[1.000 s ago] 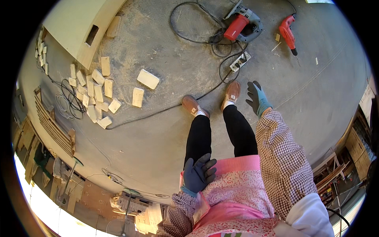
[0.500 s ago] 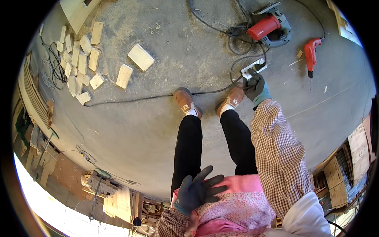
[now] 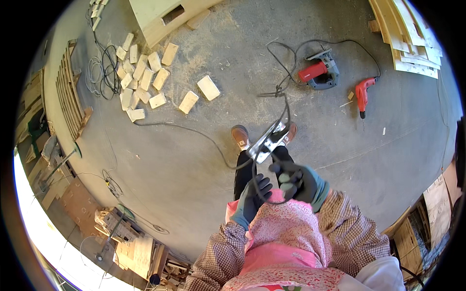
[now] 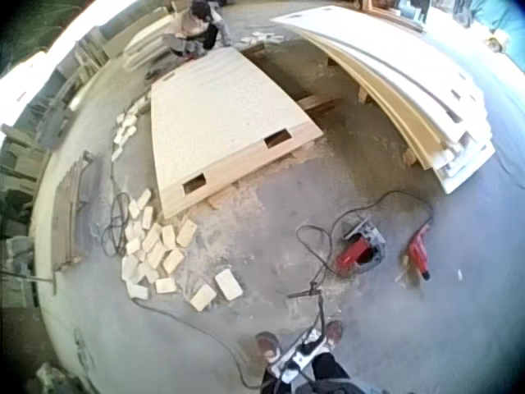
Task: The person uses a jigsaw to cut rectangular notches along the edge of a large wooden board. After completing the cuts, the person coils the jigsaw's power cord and walks across the workshop floor.
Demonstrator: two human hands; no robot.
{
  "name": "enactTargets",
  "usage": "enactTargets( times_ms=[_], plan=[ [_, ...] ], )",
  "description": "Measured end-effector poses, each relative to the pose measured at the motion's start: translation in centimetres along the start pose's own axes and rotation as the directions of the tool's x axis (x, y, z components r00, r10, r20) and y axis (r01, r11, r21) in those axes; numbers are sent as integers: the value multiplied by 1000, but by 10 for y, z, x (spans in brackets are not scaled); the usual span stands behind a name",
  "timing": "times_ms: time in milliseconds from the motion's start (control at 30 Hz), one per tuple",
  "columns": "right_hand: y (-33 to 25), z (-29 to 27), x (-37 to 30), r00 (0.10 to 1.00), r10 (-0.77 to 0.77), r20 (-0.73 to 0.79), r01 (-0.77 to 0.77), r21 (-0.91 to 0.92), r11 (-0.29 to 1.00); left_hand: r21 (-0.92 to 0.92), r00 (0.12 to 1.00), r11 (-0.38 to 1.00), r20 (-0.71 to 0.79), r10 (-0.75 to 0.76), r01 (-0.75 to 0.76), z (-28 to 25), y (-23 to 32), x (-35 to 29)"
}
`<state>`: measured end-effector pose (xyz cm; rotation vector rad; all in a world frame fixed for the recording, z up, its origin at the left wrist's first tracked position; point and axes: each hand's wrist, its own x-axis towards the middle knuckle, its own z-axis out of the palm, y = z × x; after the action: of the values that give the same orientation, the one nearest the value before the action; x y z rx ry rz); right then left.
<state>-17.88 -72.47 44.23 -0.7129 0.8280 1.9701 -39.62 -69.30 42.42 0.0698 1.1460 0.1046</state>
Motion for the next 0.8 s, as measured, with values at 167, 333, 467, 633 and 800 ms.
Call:
enactTargets(
  times_ms=[167,333,467,633,800],
  plan=[
    [72,88,-49,923,197,329,-36,-436,899,-604,989,797,104,107,-23,32,30,-42],
    [58,140,-99,949,119,292,141,-731,667,-289,897,928,433,-94,237,50,99,-107],
    [50,191,-153,952,23,306,281,-902,329,-162,757,902,613,-226,401,53,139,-151],
    [77,181,-166,915,-287,283,358,-898,256,-136,807,971,585,-81,196,89,174,-202],
    [79,125,-99,654,-693,303,293,-946,-138,-193,838,965,544,-45,177,95,161,-170]
  ],
)
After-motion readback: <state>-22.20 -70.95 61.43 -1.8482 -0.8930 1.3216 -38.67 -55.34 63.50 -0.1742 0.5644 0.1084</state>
